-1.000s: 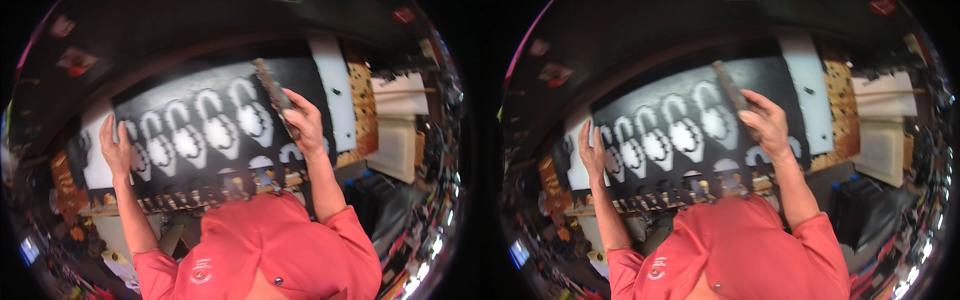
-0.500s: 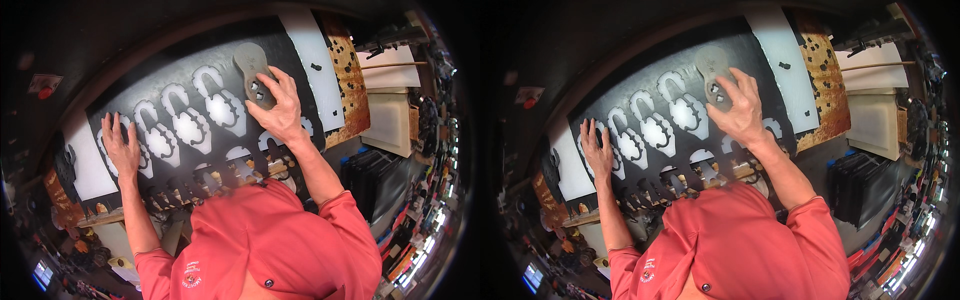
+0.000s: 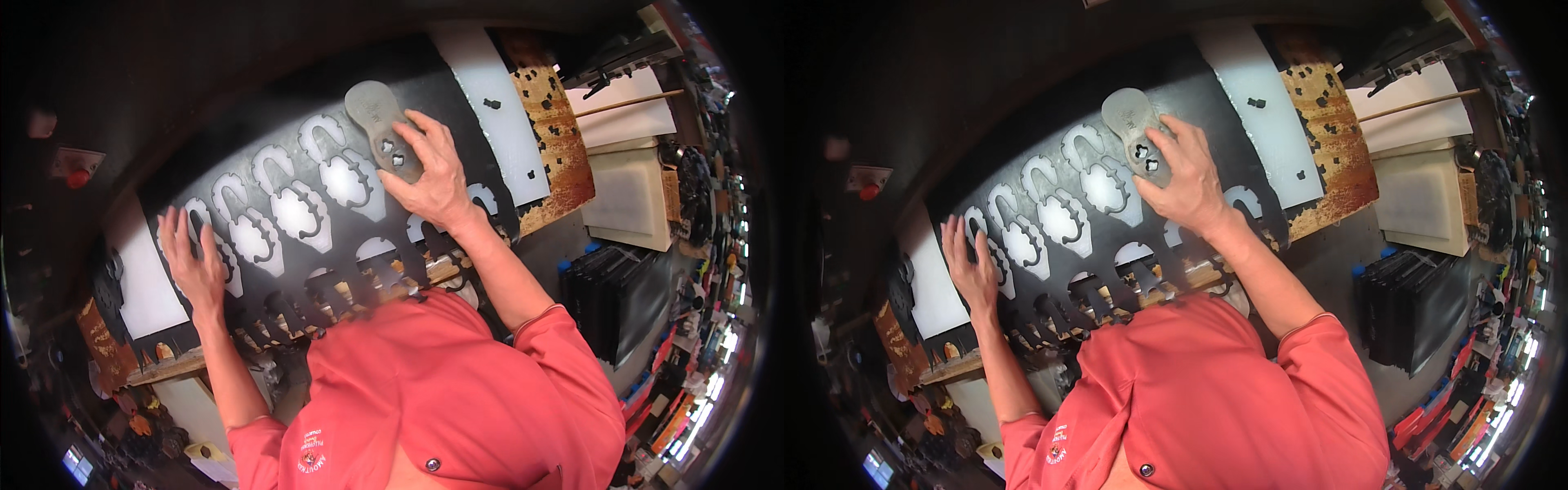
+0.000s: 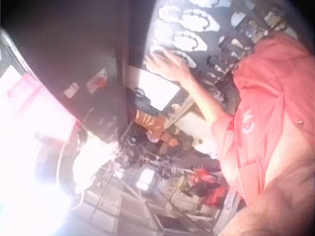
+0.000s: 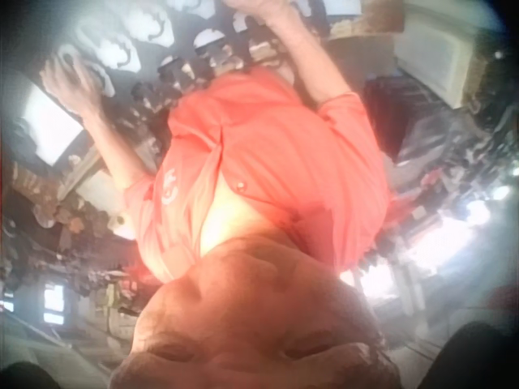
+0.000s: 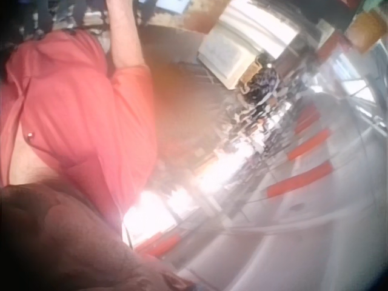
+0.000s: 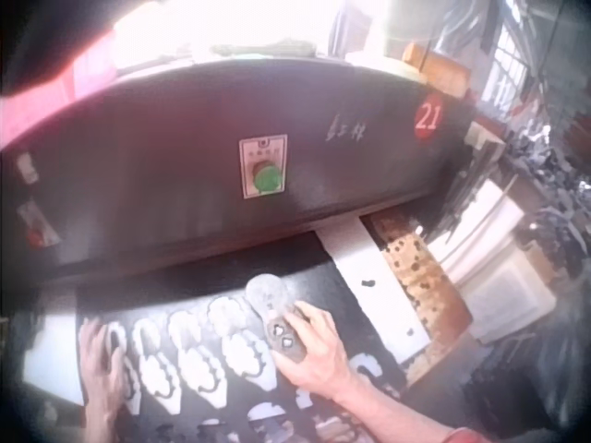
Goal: The person repeatedly rubs a gray handheld tool against a black sheet with white cutouts on a workbench. The person also picks up and sets down small black cutout pieces during the process.
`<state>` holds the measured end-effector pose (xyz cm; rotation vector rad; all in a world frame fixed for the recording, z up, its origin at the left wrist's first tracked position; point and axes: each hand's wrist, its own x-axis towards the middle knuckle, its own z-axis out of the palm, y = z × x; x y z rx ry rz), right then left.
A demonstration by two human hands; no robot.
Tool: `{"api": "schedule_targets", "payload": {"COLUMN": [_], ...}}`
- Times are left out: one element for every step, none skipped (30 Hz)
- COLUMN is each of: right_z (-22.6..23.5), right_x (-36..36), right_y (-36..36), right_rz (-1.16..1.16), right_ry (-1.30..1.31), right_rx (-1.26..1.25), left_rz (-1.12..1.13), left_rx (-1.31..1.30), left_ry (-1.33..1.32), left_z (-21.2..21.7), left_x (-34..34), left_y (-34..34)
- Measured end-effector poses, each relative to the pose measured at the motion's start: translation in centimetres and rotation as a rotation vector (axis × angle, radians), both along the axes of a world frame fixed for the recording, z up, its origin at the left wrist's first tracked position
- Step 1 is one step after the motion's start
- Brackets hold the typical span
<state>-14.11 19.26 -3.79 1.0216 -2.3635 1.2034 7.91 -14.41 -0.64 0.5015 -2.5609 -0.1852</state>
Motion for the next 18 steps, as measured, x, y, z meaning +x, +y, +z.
{"api": "schedule_targets", "payload": {"right_z": [0.1, 0.2, 0.3, 0.3, 0.3, 0.2, 0.1, 0.0, 0.0, 0.2, 0.5, 1.1, 1.9, 3.1, 4.4, 5.8, 7.3, 8.6], "right_x": [0.3, 1.0, 1.6, 1.8, 2.0, 1.9, 1.7, 1.5, 1.2, 1.0, 1.0, 1.0, 1.0, 1.2, 1.5, 1.5, 1.4, 1.4], "right_y": [0.1, 0.4, 0.7, 0.8, 0.8, 0.7, 0.7, 0.6, 0.6, 0.6, 0.9, 1.1, 1.1, 1.4, 1.6, 1.6, 1.5, 1.1], "right_rz": [-0.016, -0.030, -0.035, -0.051, -0.060, -0.071, -0.075, -0.080, -0.087, -0.091, -0.101, -0.105, -0.120, -0.108, -0.086, -0.033, 0.020, 0.038], "right_ry": [0.000, -0.013, -0.038, -0.068, -0.087, -0.111, -0.128, -0.147, -0.170, -0.127, -0.120, -0.117, -0.132, -0.042, -0.057, 0.020, 0.100, 0.167], "right_rx": [0.016, 0.012, -0.011, -0.040, -0.082, -0.104, -0.123, -0.141, -0.163, -0.173, -0.225, -0.282, -0.346, -0.387, -0.446, -0.474, -0.507, -0.530], "left_rz": [-0.035, -0.045, 0.033, -0.047, -0.139, -0.287, -0.366, -0.416, -0.405, -0.389, -0.355, -0.385, -0.389, -0.393, -0.376, -0.367, -0.368, -0.356], "left_rx": [0.085, 0.241, 0.418, 0.507, 0.588, 0.642, 0.532, 0.315, 0.185, 0.189, 0.219, 0.203, 0.205, 0.207, 0.200, 0.184, 0.175, 0.169], "left_ry": [0.052, 0.078, 0.092, 0.102, 0.023, 0.096, 0.075, 0.031, 0.025, 0.087, 0.118, 0.122, 0.138, 0.149, 0.157, 0.163, 0.152, 0.165], "left_z": [0.9, 1.9, 2.1, 2.3, 2.3, 1.3, 0.1, -1.0, -1.7, -2.2, -2.7, -2.9, -3.0, -2.8, -2.7, -2.5, -2.4, -2.3], "left_x": [0.7, 1.7, 2.5, 3.5, 4.4, 4.4, 4.3, 3.8, 3.7, 3.7, 3.8, 3.7, 3.8, 3.9, 4.0, 4.1, 4.2, 4.4], "left_y": [1.7, 4.0, 6.8, 9.7, 12.0, 14.5, 16.8, 17.7, 18.0, 18.3, 18.4, 18.4, 18.3, 18.1, 18.2, 18.1, 18.1, 18.1]}}
